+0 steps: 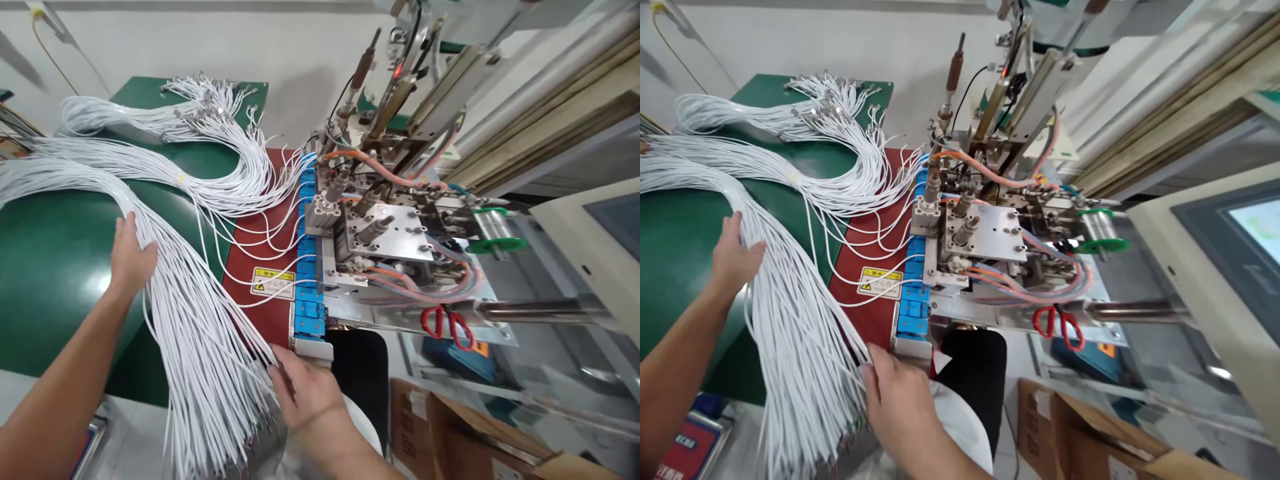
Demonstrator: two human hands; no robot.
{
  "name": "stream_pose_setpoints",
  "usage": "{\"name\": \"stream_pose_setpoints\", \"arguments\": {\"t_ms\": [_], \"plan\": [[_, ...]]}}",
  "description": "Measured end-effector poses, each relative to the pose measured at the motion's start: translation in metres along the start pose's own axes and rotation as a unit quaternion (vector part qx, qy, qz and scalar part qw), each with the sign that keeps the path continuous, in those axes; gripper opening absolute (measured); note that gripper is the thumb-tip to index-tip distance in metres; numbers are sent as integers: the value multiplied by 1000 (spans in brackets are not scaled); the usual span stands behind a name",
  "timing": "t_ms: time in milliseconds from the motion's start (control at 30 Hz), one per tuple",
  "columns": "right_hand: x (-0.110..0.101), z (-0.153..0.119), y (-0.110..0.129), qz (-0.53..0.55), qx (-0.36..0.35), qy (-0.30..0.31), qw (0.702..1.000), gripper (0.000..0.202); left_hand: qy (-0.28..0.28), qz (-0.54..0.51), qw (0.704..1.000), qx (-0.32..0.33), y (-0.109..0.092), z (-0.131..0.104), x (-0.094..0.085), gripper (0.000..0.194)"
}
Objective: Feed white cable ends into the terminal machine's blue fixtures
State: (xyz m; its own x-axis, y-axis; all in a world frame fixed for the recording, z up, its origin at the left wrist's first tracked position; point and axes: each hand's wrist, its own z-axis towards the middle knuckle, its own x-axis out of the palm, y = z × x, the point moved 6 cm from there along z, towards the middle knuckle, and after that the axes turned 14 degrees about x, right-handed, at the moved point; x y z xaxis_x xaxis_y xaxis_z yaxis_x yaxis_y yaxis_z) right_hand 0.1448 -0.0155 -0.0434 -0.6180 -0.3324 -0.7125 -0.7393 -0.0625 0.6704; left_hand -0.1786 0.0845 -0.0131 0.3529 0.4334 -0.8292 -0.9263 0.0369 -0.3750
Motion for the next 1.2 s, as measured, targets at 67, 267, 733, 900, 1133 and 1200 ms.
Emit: {"name": "stream_pose_setpoints", "arguments": {"t_ms": [67, 267, 733, 900, 1133, 1200], "plan": [[-10, -5, -2, -22, -32, -31, 999, 17, -8, 63, 994, 87, -51, -9, -1, 61], [-37, -14, -22, 35, -44, -17, 998, 10, 294, -121, 844, 433, -206, -96, 42, 17], [-64, -24, -68, 108, 11, 1, 994, 15, 501, -99, 737, 443, -215, -114, 60, 23], [-65, -25, -72, 114, 20, 9, 993, 15, 510, -38, 745, 428, -222, -116, 56, 12], [-66, -25, -76, 126, 28, 14, 992, 17, 529, -185, 780, 280, -223, -95, 47, 21], [-66, -24, -77, 141, 31, 15, 989, 18, 496, -236, 801, 239, -225, -89, 47, 24]]}}
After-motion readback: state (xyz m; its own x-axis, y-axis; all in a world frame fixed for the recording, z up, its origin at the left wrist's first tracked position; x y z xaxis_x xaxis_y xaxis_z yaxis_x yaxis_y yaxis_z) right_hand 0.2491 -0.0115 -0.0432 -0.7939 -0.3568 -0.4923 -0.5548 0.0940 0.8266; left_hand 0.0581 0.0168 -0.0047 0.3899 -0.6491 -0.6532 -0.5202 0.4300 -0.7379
